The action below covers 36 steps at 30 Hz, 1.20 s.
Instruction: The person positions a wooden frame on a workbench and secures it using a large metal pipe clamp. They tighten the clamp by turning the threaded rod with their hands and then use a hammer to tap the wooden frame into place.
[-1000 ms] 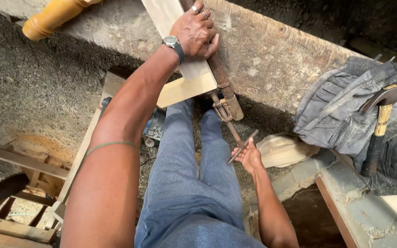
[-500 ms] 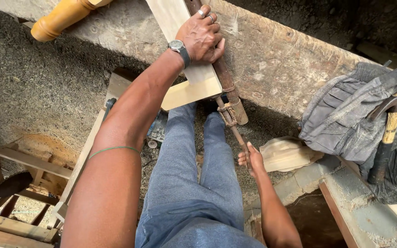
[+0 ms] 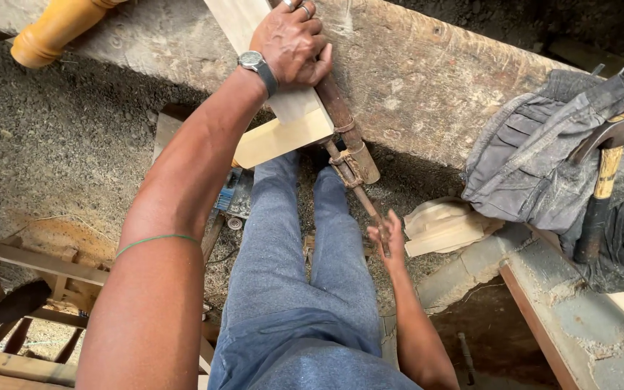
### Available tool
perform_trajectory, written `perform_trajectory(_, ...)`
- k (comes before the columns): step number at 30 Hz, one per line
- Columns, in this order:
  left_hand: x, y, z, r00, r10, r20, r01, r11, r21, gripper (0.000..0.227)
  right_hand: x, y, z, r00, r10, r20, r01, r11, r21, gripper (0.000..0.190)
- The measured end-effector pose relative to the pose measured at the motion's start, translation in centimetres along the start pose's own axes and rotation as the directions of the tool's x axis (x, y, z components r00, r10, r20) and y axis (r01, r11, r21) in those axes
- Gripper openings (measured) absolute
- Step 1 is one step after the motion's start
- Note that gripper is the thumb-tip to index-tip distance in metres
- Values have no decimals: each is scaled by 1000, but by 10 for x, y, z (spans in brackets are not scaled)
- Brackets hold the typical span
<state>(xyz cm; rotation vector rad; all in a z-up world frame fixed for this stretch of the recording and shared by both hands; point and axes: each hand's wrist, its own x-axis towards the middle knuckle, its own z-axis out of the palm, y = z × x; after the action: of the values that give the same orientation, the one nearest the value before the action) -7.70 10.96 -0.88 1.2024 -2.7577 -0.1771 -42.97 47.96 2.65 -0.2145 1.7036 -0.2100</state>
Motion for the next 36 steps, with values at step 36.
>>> perform_trajectory(36,6,35,2,924,67,375,-38,996,-85,42,-99,-31,1,964,-63,-258,142,943,302,22)
